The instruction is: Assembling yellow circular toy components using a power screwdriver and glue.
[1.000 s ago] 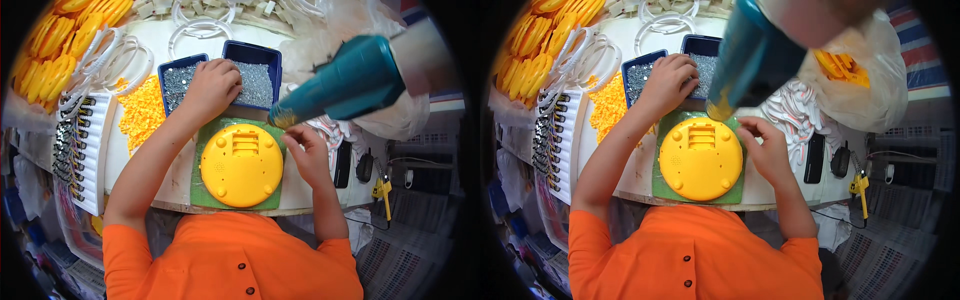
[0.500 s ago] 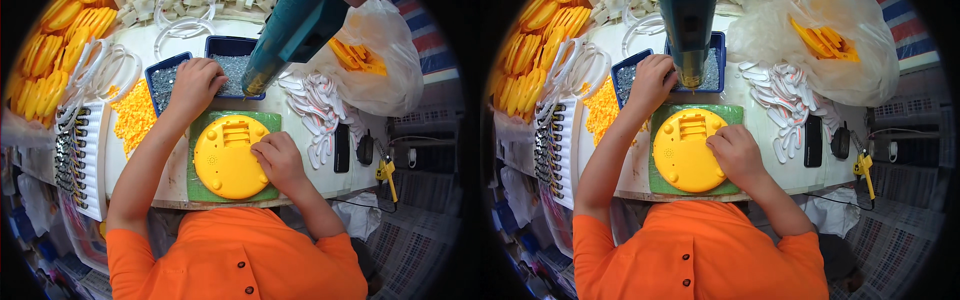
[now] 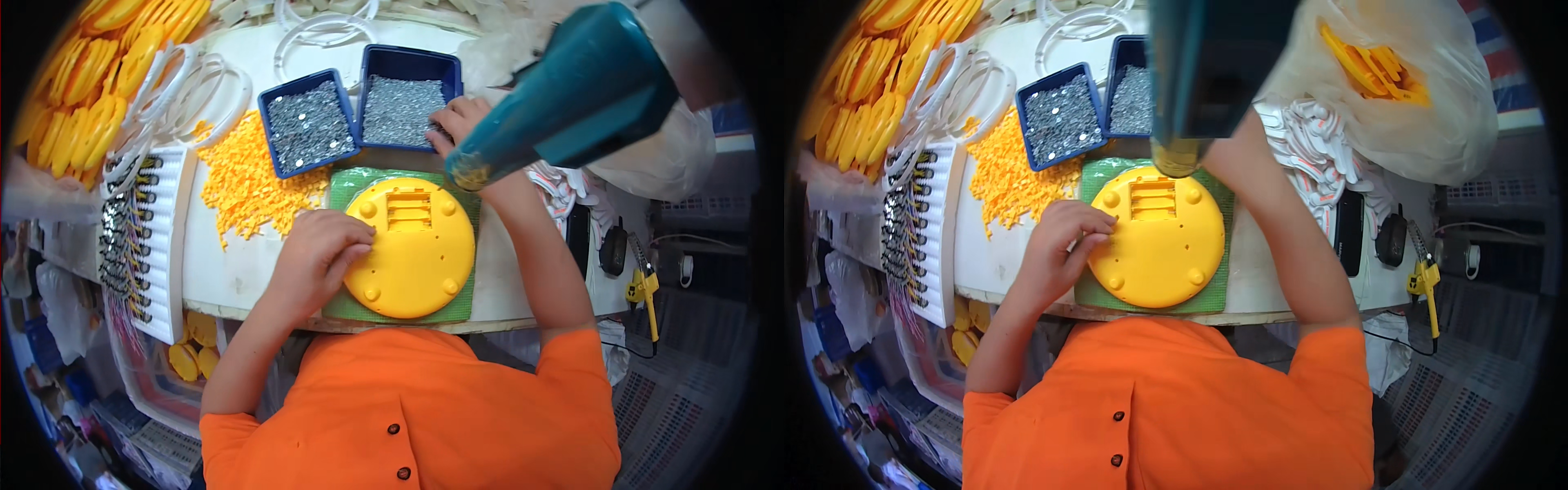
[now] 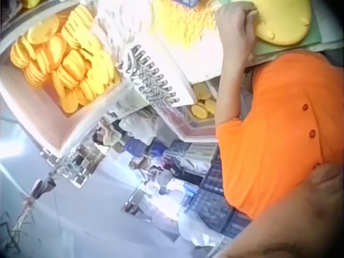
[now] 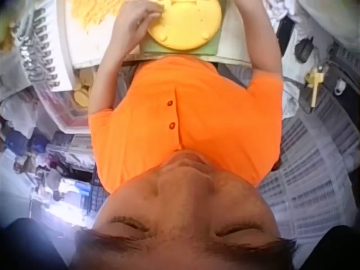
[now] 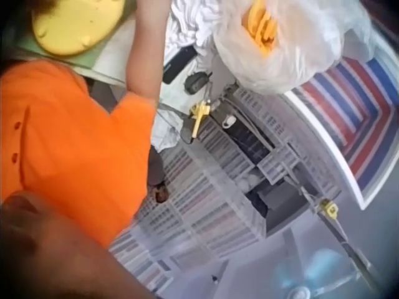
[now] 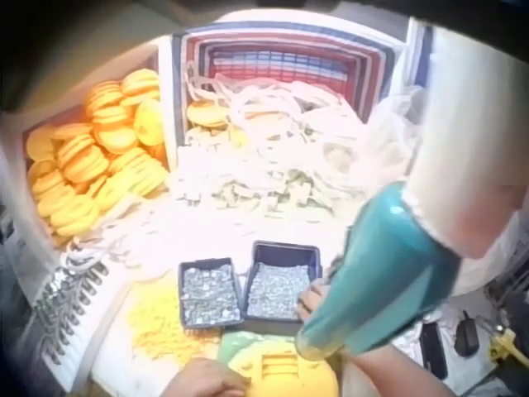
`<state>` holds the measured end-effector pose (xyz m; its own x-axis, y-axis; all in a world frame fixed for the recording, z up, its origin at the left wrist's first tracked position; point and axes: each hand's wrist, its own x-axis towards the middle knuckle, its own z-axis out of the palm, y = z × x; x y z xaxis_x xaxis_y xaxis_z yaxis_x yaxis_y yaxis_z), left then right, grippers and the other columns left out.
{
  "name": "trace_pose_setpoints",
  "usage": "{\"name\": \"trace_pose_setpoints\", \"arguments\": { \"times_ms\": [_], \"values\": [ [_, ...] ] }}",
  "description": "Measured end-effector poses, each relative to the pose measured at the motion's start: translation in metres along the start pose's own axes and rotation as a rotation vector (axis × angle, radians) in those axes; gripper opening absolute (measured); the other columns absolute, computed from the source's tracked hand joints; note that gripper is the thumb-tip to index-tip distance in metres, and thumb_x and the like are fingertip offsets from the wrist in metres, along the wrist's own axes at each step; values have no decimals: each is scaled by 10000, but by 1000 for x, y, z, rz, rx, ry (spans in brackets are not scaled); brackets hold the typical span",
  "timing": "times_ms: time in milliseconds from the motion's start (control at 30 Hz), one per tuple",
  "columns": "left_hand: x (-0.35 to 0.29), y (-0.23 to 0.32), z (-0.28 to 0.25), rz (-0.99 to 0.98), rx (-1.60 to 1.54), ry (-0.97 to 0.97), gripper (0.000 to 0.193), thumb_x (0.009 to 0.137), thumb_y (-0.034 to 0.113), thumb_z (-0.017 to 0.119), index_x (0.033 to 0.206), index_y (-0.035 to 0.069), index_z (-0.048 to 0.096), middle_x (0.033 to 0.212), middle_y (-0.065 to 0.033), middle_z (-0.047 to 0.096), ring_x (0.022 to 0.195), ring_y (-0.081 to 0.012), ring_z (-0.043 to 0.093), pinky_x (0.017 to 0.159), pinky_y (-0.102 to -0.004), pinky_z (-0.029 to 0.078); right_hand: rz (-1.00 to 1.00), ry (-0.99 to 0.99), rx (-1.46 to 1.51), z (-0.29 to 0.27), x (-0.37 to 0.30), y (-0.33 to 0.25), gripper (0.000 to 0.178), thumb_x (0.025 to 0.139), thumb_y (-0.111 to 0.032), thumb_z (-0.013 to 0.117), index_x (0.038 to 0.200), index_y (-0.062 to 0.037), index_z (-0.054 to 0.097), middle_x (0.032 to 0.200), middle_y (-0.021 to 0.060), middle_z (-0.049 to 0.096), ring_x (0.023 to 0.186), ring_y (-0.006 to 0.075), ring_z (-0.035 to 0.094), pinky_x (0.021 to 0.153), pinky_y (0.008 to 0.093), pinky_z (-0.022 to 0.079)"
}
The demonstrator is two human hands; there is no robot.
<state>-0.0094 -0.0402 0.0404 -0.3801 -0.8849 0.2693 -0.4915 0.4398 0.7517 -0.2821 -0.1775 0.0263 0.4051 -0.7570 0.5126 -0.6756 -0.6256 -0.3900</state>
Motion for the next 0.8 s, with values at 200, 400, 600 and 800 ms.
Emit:
{"name": "trace_pose_setpoints", "arguments": {
  "times_ms": [200, 400, 600, 800],
  "values": [
    [-20, 11, 6, 55, 125, -39, 133, 826, 106, 785, 913, 93, 687, 1168, -45, 698, 1257, -317, 582, 1016, -442, 440, -51, -182, -116, 20, 19, 26, 102, 889, -165, 736, 909, -70, 703, 907, 86, 653, 903, 311, 622, 795, 426, 519],
    [-18, 12, 3, 170, 231, -53, 161, 835, 157, 789, 946, 108, 683, 1121, -33, 695, 1217, -282, 616, 977, -437, 451, -159, -43, -105, 27, 18, 21, 107, 895, -165, 732, 909, -64, 700, 923, 95, 663, 905, 311, 625, 797, 422, 517],
    [9, 0, -15, 136, 80, -51, 188, 839, 75, 764, 1019, 94, 714, 1119, -75, 711, 1121, -305, 650, 952, -438, 472, -28, -76, -71, 8, 24, 2, 91, 906, -145, 717, 911, -55, 702, 899, 90, 678, 887, 295, 644, 777, 404, 515],
    [113, -36, 5, 203, 349, 162, 185, 868, 105, 741, 1050, 88, 713, 1160, -79, 688, 1168, -311, 618, 973, -427, 465, 101, -172, -169, -12, 19, -14, 107, 903, -141, 740, 929, -40, 718, 883, 104, 692, 833, 277, 667, 752, 384, 521]
  ]
}}
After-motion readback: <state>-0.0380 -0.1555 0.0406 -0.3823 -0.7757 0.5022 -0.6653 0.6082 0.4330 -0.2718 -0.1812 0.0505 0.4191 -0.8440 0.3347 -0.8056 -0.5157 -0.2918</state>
